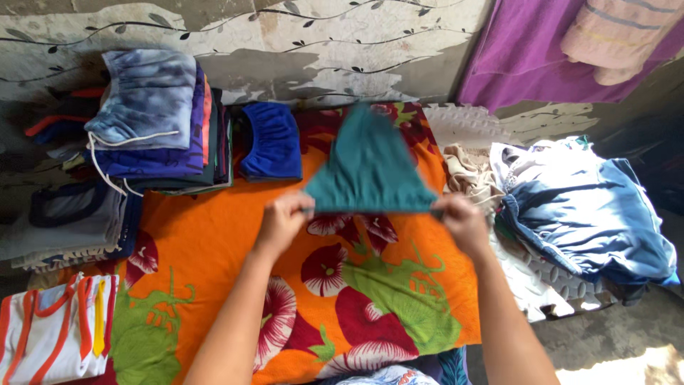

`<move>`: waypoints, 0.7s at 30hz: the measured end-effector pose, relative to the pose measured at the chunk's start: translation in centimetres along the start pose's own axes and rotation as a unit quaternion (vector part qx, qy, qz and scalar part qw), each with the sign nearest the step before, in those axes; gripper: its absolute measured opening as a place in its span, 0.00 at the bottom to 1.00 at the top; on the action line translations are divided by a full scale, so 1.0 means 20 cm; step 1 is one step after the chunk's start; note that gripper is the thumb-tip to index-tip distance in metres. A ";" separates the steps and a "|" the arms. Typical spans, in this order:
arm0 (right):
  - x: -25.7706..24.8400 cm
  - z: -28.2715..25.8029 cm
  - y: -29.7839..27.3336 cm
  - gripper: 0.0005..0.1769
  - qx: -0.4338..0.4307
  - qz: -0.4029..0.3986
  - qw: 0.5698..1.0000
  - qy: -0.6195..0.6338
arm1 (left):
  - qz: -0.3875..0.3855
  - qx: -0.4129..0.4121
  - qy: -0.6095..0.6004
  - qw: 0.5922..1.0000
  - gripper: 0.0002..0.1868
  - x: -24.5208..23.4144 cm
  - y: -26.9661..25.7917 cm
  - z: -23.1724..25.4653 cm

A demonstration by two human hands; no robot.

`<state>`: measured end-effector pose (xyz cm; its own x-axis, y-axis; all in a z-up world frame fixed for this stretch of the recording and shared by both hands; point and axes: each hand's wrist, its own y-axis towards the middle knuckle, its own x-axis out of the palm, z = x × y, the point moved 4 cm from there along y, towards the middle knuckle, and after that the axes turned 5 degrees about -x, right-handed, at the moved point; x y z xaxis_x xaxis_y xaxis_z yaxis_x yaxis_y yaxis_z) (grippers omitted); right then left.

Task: The person folds a blue pair of shorts and a green pair of shorts by hand on a surface covered with an orange floral cloth.

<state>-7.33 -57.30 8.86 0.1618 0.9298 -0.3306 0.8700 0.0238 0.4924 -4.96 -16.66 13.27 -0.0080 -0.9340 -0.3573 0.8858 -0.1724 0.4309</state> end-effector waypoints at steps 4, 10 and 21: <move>0.12 0.15 -0.32 0.13 0.119 -0.065 0.991 0.015 | -0.024 -0.058 0.083 0.995 0.11 0.06 -0.33 -0.16; 0.09 0.10 -0.36 0.13 0.154 -0.093 0.984 -0.008 | -0.012 -0.103 0.078 0.991 0.10 -0.01 -0.41 -0.10; 0.10 -0.07 -0.56 0.15 0.164 -0.300 0.934 -0.102 | -0.190 -0.328 0.131 0.916 0.15 -0.08 -0.67 0.06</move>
